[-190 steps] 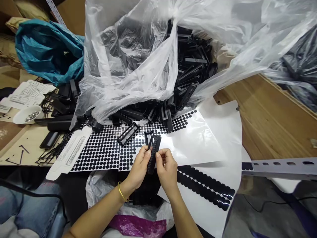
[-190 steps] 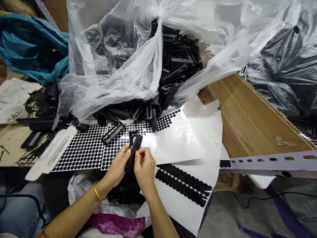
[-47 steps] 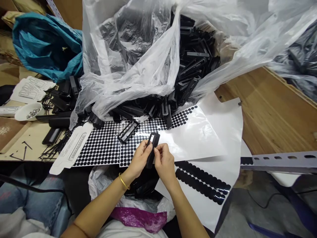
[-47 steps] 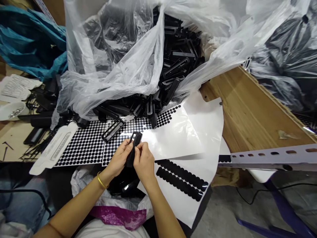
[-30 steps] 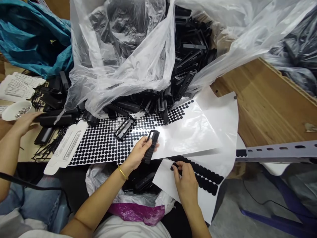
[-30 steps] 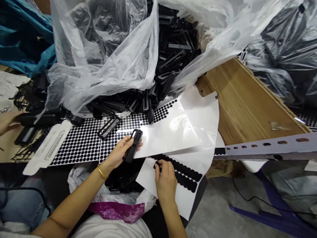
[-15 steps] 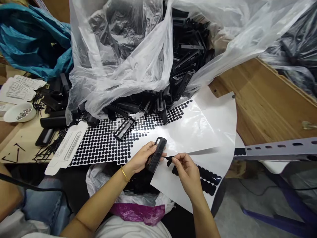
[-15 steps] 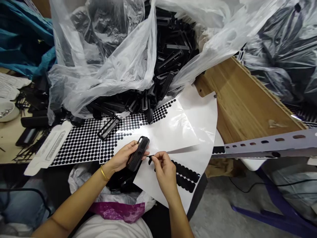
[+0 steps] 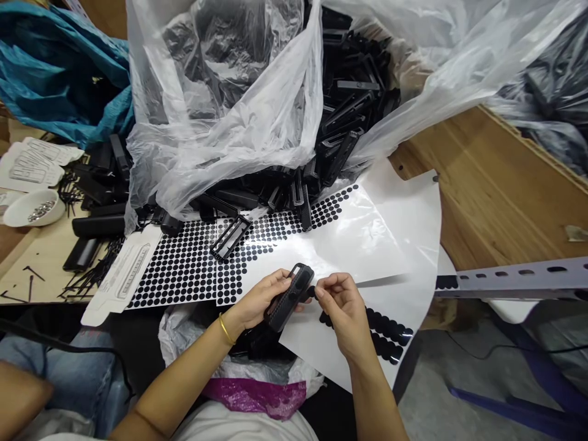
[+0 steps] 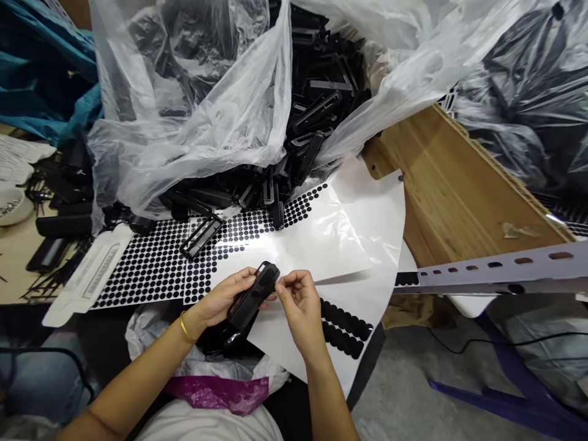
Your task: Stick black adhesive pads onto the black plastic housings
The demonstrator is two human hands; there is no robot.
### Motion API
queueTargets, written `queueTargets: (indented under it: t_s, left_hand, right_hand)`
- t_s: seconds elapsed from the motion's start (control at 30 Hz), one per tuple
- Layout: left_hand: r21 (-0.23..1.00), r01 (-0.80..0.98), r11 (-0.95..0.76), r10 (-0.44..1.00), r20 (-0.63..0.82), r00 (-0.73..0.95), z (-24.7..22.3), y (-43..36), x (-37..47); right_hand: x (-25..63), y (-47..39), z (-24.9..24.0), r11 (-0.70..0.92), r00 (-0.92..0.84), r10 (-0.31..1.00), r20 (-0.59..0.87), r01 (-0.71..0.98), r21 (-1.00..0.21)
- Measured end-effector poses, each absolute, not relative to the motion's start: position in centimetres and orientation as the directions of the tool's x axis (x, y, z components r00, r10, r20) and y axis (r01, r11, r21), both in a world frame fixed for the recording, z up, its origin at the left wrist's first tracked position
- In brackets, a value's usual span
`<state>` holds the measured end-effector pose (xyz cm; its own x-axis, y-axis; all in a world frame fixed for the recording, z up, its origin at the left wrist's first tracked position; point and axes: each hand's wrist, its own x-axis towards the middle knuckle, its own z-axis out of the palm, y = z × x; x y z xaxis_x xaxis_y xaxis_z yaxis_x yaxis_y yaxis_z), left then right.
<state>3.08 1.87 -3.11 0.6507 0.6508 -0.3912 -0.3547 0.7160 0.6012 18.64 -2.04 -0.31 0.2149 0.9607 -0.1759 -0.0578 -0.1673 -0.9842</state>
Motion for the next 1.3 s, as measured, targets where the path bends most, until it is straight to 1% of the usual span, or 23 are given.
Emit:
queueTargets:
  t_s: [0.13,0.33,0.53,0.7,0.77,0.97,1.1,1.2,1.3]
  left_hand:
    - [0.591,-0.336,0.734,0.627,-0.397,0.671,-2.8,1.7,2.8]
    - [0.591,-0.335,0.734,0.629,-0.404,0.664,-2.4,1.5,2.7]
    - [0.627,-0.314,0.712,0.649,-0.419,0.635,-2.1,1.3,2.7]
    - [0.648,-0.302,0.700,0.663,-0.431,0.612,-2.0,1.2,2.7]
    - [0.670,-0.285,0.686,0.674,-0.437,0.595,-2.0,1.1,2.8]
    - [0.800,-0.203,0.565,0.758,-0.407,0.510,-2.0,0.9,3.4]
    - [0.842,-0.158,0.516,0.791,-0.397,0.465,-2.0,0.7,3.5]
    - [0.873,-0.134,0.468,0.819,-0.372,0.438,-2.2,0.7,3.4]
    - [0.899,-0.084,0.430,0.830,-0.357,0.429,-2.4,0.8,2.8]
  right_hand:
    - [18.2,-1.4,-0.4,-0.154,0.245,0.955,-0.165,-0.065,-0.986]
    - [17.7,-1.2,-0.7,-0.146,0.285,0.944,-0.165,-0.085,-0.986]
    - [17.4,-1.1,-0.6,-0.152,0.303,0.939,-0.161,-0.054,-0.987]
    - [17.0,-1.0,-0.7,-0.156,0.326,0.934,-0.146,0.003,-0.988]
    - [16.9,-1.0,-0.8,-0.161,0.330,0.933,-0.144,0.024,-0.987]
    - [16.4,-1.2,-1.0,-0.176,0.331,0.934,-0.134,0.100,-0.979]
    - [16.1,-1.3,-1.1,-0.174,0.328,0.939,-0.102,0.195,-0.965]
    - [15.8,-1.4,-1.2,-0.121,0.313,0.950,-0.006,0.351,-0.928]
    - [15.8,-1.5,-1.2,-0.040,0.281,0.951,0.127,0.521,-0.852]
